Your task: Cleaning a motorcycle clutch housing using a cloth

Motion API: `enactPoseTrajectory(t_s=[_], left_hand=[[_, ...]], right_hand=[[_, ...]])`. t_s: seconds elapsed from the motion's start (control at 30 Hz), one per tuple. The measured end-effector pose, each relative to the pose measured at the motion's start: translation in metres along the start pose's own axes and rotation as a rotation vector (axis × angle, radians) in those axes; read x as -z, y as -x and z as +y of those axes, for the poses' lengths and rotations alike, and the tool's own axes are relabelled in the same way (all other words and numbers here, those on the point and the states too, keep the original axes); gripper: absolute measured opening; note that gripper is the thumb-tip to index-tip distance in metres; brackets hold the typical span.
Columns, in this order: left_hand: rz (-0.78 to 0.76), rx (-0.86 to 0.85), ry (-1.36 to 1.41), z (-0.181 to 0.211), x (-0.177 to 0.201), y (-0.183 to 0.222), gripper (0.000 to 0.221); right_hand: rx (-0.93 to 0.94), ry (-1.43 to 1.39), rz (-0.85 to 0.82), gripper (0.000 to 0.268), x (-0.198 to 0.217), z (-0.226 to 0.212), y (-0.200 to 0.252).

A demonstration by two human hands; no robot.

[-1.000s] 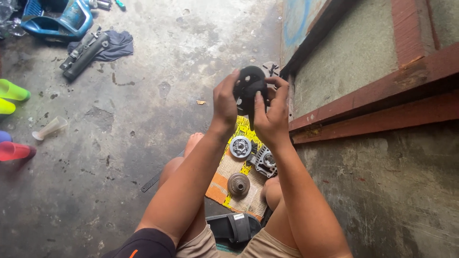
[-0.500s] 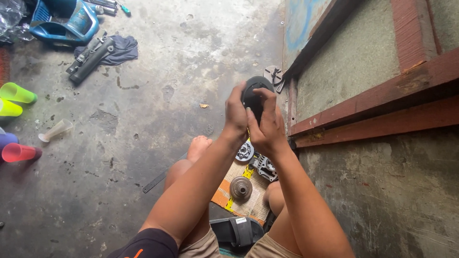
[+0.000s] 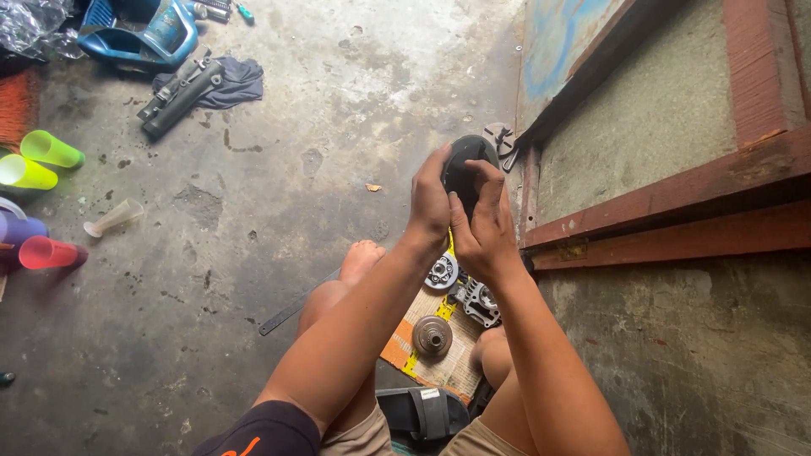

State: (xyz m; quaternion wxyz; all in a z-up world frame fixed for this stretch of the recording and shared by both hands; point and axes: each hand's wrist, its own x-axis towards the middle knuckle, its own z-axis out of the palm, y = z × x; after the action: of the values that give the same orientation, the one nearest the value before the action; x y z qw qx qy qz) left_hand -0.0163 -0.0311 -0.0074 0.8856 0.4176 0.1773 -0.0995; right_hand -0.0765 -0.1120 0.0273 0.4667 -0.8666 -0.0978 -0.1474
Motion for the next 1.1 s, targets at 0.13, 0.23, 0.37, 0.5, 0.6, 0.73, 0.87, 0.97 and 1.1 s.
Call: enactPoseTrajectory(t_s=[0.13, 0.23, 0.37, 0.5, 0.6, 0.73, 0.87, 0.97, 1.1], left_hand=[[-0.006, 0.018, 0.060, 0.003, 0.005, -0.003, 0.041], [-0.002, 0.035, 0.086, 0.003, 0.012, -0.008, 0.044], [-0.026, 0.058, 0.099, 0.005, 0.016, -0.014, 0.045], [0.046, 0.027, 0.124, 0.023, -0.001, 0.004, 0.039], [-0.036, 0.016, 0.085, 0.018, 0.005, -0.001, 0.045], [-0.102, 0.027, 0.152, 0.007, 0.015, -0.016, 0.049], [-0.134, 0.113, 0.237, 0.003, 0.016, -0.015, 0.054], [-0.127, 0.144, 0.261, 0.007, 0.013, -0.009, 0.054], [-0.139, 0.164, 0.240, 0.005, 0.014, -0.008, 0.057]], right_hand=[[0.003, -0.001, -0.006, 0.040, -0.005, 0.002, 0.000], [-0.007, -0.045, -0.032, 0.039, -0.008, 0.000, 0.001], [-0.020, -0.136, -0.019, 0.039, -0.008, -0.002, -0.001], [-0.006, -0.161, 0.144, 0.033, 0.000, -0.001, -0.005], [-0.017, -0.236, 0.292, 0.031, 0.008, 0.005, -0.005], [-0.003, -0.207, 0.456, 0.027, 0.016, 0.005, -0.009], [0.002, -0.137, 0.604, 0.026, 0.021, 0.003, -0.008], [-0.002, -0.118, 0.650, 0.027, 0.021, 0.006, -0.008], [-0.015, -0.065, 0.693, 0.028, 0.021, 0.010, -0.006]])
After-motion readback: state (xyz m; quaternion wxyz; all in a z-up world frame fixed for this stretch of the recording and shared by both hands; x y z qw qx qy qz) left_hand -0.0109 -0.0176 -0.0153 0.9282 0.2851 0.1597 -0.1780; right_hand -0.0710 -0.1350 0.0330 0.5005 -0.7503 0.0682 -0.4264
